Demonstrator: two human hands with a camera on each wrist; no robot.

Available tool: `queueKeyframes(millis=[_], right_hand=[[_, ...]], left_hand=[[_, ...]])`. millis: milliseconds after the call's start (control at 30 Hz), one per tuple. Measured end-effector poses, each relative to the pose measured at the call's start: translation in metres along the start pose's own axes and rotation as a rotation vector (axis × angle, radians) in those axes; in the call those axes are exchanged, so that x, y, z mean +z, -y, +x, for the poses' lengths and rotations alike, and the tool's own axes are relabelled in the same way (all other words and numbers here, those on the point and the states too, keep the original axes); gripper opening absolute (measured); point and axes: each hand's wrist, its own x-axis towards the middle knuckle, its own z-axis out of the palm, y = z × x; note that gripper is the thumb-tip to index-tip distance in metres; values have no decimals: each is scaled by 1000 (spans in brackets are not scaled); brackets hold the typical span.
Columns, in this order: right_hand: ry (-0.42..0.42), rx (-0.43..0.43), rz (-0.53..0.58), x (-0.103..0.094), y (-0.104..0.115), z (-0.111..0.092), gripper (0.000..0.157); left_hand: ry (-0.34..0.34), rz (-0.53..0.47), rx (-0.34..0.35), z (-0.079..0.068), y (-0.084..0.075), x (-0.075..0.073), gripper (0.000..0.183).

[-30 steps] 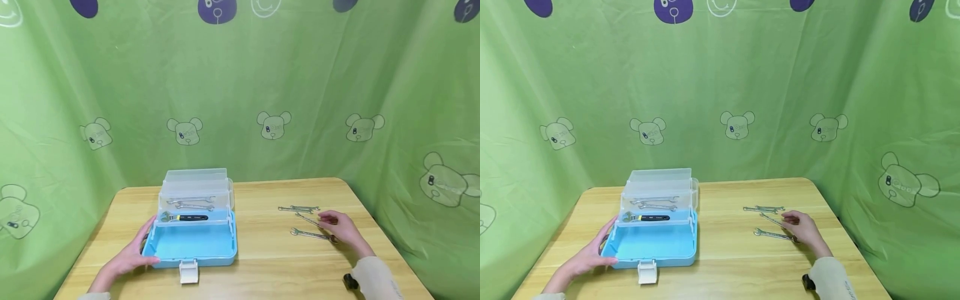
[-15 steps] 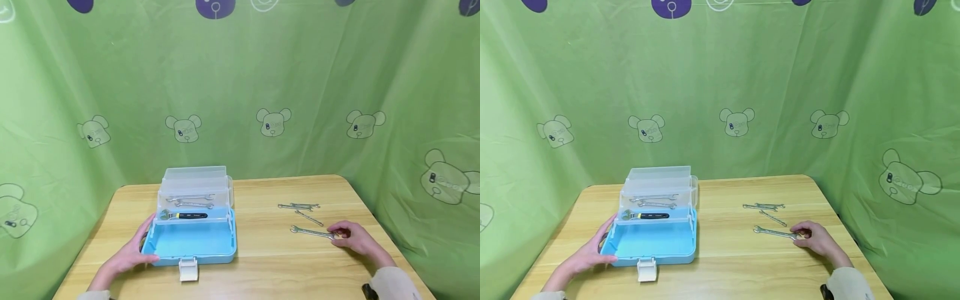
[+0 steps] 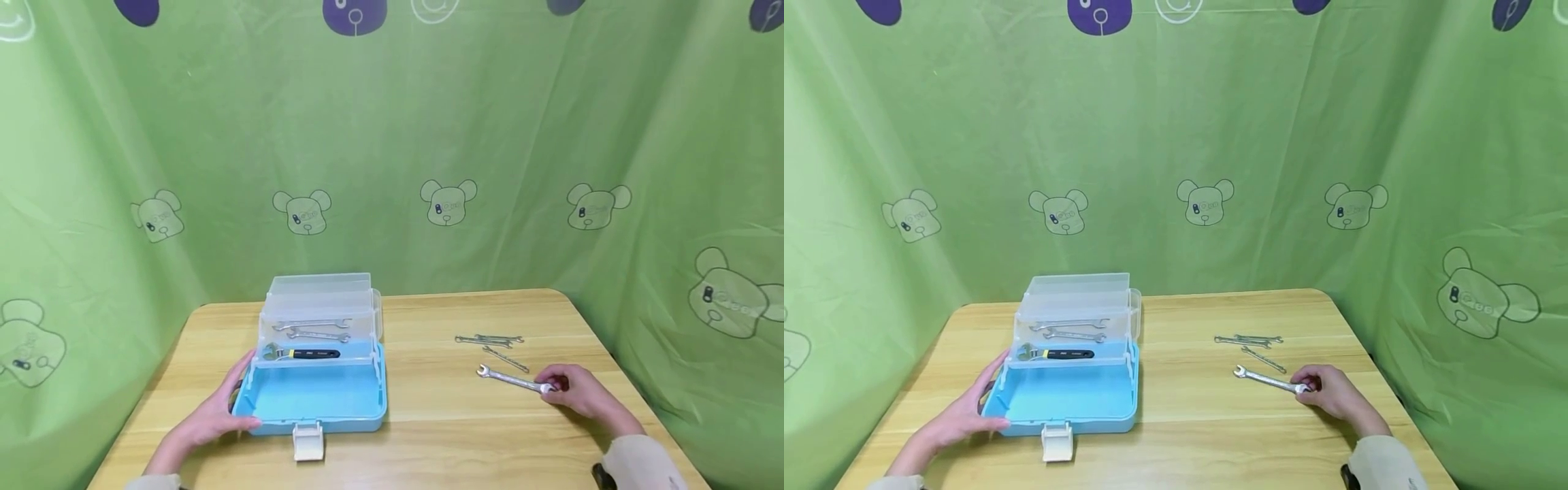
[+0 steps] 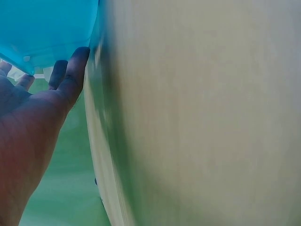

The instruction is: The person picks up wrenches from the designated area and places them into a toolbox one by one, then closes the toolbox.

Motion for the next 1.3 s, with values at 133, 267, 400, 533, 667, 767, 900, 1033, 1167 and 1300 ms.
queueKeyframes(millis=[133,267,400,533,667,767,900,1033,1167,1300], right_hand=[[-6,-7,-32,-1,3,1,20],[-28,-22,-83,-2,5,-1,15],[-20,-27,-77,-2,7,-4,13],[26,-36,36,-3,11,-6,25],[82,-24,222,-4,15,-7,36],[100,-8,320,-5,15,-5,40],[99,20,411,-7,15,-4,48],[76,67,460,-9,15,-5,53],[28,95,451,-9,18,-6,56],[-11,120,462,-11,22,-8,56]], left_hand=[[-3,5,-10,0,1,0,131],[-3,5,-8,0,1,0,130],[1,-2,0,1,1,1,130],[2,-8,-5,0,1,1,130],[5,-9,-14,0,2,1,130],[1,-8,-16,1,3,1,130],[-3,-14,-5,3,5,2,130],[-3,-16,2,3,5,2,130],[-5,-9,-4,2,4,2,130],[-9,-5,-7,2,5,2,130]])
